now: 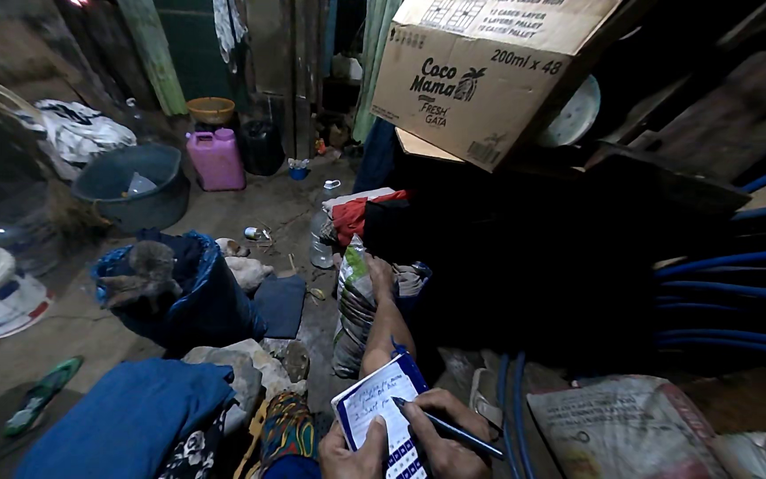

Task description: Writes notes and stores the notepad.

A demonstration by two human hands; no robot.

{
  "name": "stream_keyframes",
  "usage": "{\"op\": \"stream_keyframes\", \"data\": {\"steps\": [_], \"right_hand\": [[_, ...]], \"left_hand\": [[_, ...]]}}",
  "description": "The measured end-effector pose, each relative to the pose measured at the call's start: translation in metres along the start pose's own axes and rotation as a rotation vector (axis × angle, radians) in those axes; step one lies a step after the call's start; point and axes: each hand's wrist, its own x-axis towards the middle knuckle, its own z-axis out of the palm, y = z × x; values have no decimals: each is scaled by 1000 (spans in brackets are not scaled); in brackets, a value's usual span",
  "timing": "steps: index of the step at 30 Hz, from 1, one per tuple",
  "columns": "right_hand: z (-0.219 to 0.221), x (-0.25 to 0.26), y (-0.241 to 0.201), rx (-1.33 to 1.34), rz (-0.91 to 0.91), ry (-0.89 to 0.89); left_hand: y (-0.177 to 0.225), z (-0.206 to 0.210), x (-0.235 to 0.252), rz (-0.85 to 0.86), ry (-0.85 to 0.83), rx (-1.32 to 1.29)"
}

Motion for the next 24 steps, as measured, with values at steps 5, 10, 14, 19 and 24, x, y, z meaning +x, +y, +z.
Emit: {"op": "stream_keyframes", "data": {"steps": [5,10,14,19,24], "right_hand": [[0,1,1,-32,-18,-17],[-2,-1,-1,-64,2,-24],[-2,-1,1,-55,-11,-20],[-1,-1,1,-50,0,-17],[0,-2,-1,-36,2,-9]], "left_hand": [[1,1,-1,-14,6,15],[0,-1,0,-12,-7,-4],[1,-1,0,0,-3,23],[1,-1,-1,-6,-1,37],[0,-2,0,-9,-5,16]]}}
